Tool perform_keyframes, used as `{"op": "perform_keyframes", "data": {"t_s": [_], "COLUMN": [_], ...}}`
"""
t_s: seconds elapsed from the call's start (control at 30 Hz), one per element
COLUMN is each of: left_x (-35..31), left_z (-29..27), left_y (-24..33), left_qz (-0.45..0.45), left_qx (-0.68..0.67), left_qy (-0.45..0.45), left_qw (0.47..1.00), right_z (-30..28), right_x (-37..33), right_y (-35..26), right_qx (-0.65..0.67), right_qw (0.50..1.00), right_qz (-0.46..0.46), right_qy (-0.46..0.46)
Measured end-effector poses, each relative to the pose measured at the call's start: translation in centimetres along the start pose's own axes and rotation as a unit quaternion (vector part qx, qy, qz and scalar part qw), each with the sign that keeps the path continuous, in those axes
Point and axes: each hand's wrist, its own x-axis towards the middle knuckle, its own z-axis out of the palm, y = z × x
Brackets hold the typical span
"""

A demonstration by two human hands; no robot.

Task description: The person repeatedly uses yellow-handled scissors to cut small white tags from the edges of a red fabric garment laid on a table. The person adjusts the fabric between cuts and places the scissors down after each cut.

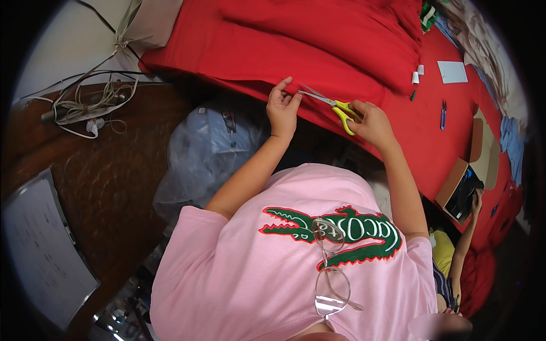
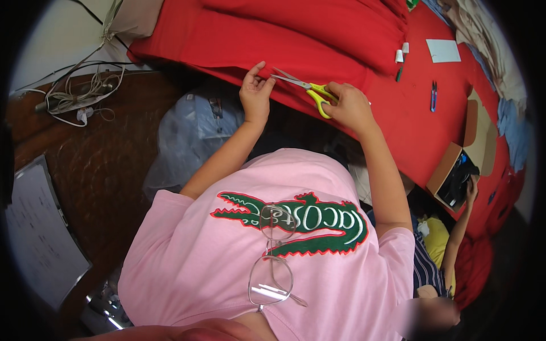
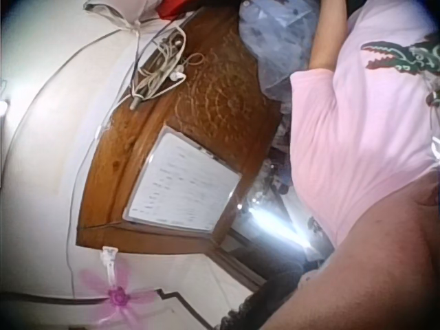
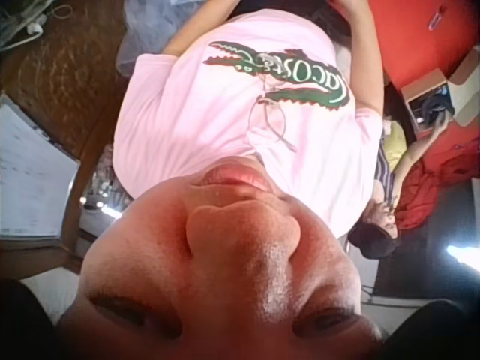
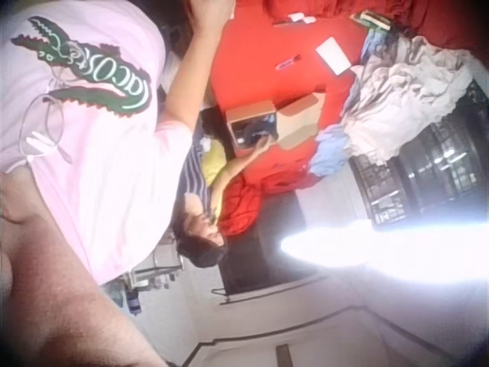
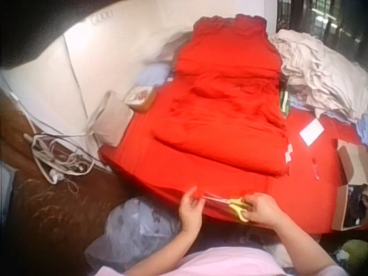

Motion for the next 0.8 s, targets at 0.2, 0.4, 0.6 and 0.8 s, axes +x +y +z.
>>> {"op": "perform_keyframes", "data": {"t_s": [0.2,0.4,0.6,0.8], "left_x": [0.4,0.1,0.4,0.5], "left_z": [0.1,-0.4,-0.4,-0.8], "left_y": [3.0,4.5,5.0,4.6], "left_qz": [0.000,0.030,0.043,0.038], "left_qx": [-0.017,0.028,0.005,0.003], "left_qy": [-0.021,-0.031,-0.026,-0.037], "left_qw": [1.000,0.999,0.999,0.999], "right_z": [0.7,1.5,1.8,2.5], "right_x": [1.7,3.7,4.3,4.4], "right_y": [-0.8,-1.5,-1.8,-1.4], "right_qx": [0.042,0.053,0.052,0.083], "right_qw": [0.998,0.995,0.994,0.992], "right_qz": [-0.041,-0.076,-0.088,-0.077], "right_qy": [-0.009,-0.025,-0.037,-0.048]}}
